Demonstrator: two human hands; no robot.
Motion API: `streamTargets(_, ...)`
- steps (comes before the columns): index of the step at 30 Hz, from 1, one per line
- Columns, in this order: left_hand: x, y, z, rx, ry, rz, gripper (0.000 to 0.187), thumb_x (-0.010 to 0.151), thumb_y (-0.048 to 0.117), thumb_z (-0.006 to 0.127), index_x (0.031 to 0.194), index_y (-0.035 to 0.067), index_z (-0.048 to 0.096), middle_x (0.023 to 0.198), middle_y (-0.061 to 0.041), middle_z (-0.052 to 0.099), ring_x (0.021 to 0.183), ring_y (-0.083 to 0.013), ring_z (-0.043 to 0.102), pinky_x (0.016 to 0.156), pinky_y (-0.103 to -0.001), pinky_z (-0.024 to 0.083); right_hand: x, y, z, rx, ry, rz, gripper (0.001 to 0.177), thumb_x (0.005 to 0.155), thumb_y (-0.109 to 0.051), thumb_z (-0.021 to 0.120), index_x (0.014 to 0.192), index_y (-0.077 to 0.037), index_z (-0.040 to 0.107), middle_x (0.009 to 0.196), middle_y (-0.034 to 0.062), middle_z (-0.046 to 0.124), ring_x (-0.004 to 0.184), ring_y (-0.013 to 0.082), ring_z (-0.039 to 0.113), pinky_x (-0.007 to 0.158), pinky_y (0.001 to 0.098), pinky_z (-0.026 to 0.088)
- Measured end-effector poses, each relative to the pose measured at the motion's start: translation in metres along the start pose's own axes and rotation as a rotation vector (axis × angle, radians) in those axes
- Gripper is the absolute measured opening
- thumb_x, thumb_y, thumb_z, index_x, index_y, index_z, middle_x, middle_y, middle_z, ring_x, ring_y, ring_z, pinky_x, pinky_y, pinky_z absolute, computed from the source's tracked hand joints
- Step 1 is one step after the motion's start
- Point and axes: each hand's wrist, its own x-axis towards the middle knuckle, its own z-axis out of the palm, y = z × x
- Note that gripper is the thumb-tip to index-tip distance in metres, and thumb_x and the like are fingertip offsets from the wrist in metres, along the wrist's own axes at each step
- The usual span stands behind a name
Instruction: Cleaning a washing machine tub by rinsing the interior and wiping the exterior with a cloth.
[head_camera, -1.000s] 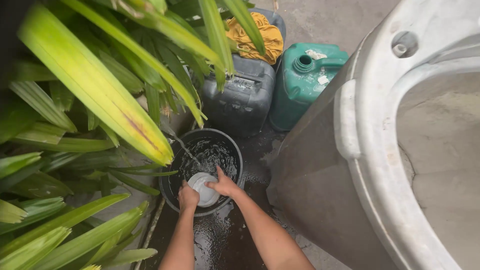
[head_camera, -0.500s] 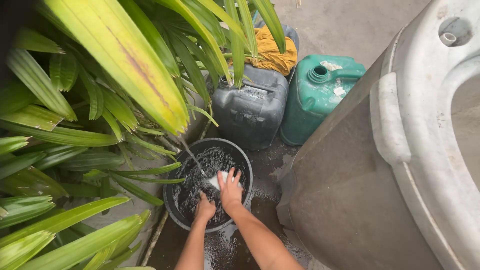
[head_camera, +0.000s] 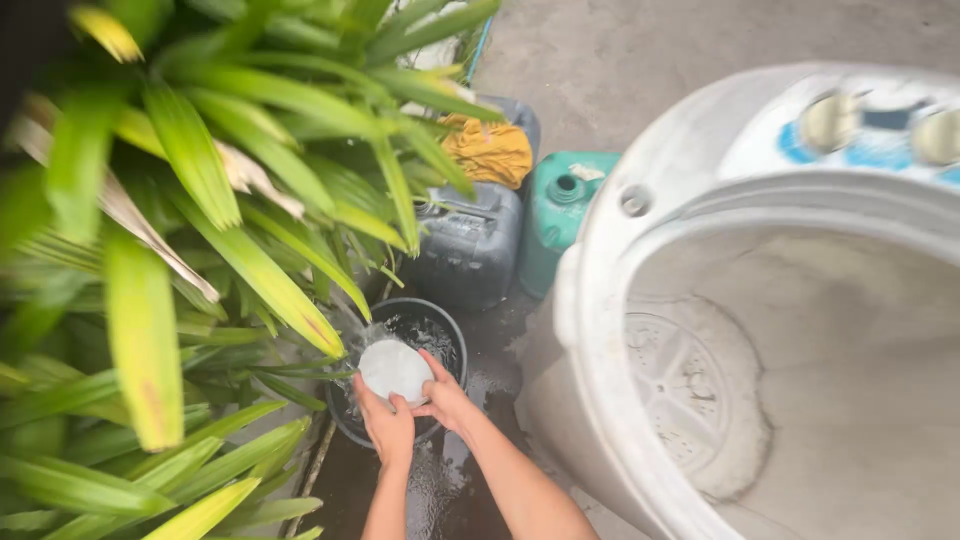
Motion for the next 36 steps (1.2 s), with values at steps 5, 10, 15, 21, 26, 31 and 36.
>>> streamTargets(5, -0.011, 0.155, -0.088, -0.217, -0.094, -0.193, 0.073, 0.088, 0.008, 0.055, 0.156, -0.002, 0.032, 0.155, -0.026, 0.045, 0.142, -0.0389, 0.046, 0.116, -0.044, 0.035, -0.154, -0.103, 0.092, 0.078, 0.096, -0.041, 0.089, 0.080, 0.005, 0.042, 0.162, -0.023, 0.026, 0.158, 0.0142, 0.039, 0.135, 0.0366, 0.052, 0.089, 0.0581, 0.062)
streamTargets(10, -0.006, 0.276, -0.139, -0.371, -0.222, -0.281, 0.065, 0.088, 0.008, 0.051, 0.153, 0.003, 0.041, 0.150, -0.023, 0.053, 0.137, -0.0348, 0.054, 0.113, -0.041, 0.040, -0.272, -0.197, 0.152, 0.064, 0.170, -0.087, 0.083, 0.083, -0.006, 0.049, 0.161, -0.023, 0.026, 0.157, 0.0175, 0.039, 0.133, 0.0413, 0.054, 0.084, 0.0584, 0.062)
streamTargets(15, -0.012, 0.386, -0.148, -0.346, -0.319, -0.177, 0.060, 0.092, 0.009, 0.045, 0.152, 0.007, 0.044, 0.146, -0.023, 0.057, 0.135, -0.0361, 0.057, 0.111, -0.042, 0.042, -0.363, -0.293, 0.178, 0.116, 0.140, -0.182, 0.077, 0.087, -0.018, 0.048, 0.160, -0.023, 0.027, 0.155, 0.0104, 0.038, 0.132, 0.0394, 0.053, 0.085, 0.0583, 0.062)
streamTargets(21, -0.016, 0.481, -0.078, -0.382, -0.519, -0.103, 0.055, 0.105, 0.032, 0.043, 0.154, 0.009, 0.040, 0.149, -0.023, 0.054, 0.139, -0.0367, 0.053, 0.112, -0.042, 0.041, -0.414, -0.401, 0.126, 0.006, 0.207, -0.296, 0.076, 0.086, -0.015, 0.049, 0.159, -0.017, 0.029, 0.151, 0.0167, 0.041, 0.128, 0.0434, 0.055, 0.082, 0.0585, 0.063)
streamTargets(26, -0.010, 0.498, 0.007, -0.357, -0.638, 0.094, 0.062, 0.110, 0.045, 0.030, 0.160, 0.008, 0.031, 0.164, -0.020, 0.034, 0.153, -0.0362, 0.030, 0.123, -0.042, 0.024, -0.418, -0.471, 0.055, -0.055, 0.366, -0.356, 0.079, 0.086, -0.012, 0.054, 0.160, -0.016, 0.023, 0.152, 0.0163, 0.042, 0.129, 0.0393, 0.056, 0.079, 0.0559, 0.064)
streamTargets(31, 0.012, 0.509, 0.075, 0.160, -0.648, 0.376, 0.069, 0.106, 0.041, 0.042, 0.161, 0.003, 0.023, 0.169, -0.023, 0.018, 0.155, -0.0418, 0.013, 0.123, -0.053, 0.015, -0.423, -0.524, 0.026, -0.175, 0.557, -0.355, 0.084, 0.085, -0.011, 0.059, 0.161, -0.015, 0.023, 0.149, 0.0199, 0.045, 0.122, 0.0382, 0.061, 0.073, 0.0482, 0.066)
streamTargets(36, 0.018, 0.567, 0.130, 0.536, -0.520, 0.486, 0.073, 0.102, 0.037, 0.048, 0.161, 0.006, 0.020, 0.170, -0.018, 0.015, 0.155, -0.0392, 0.010, 0.121, -0.060, 0.008, -0.437, -0.549, 0.001, -0.119, 0.650, -0.329, 0.083, 0.087, -0.017, 0.060, 0.161, -0.017, 0.023, 0.148, 0.0220, 0.049, 0.117, 0.0381, 0.064, 0.070, 0.0433, 0.065)
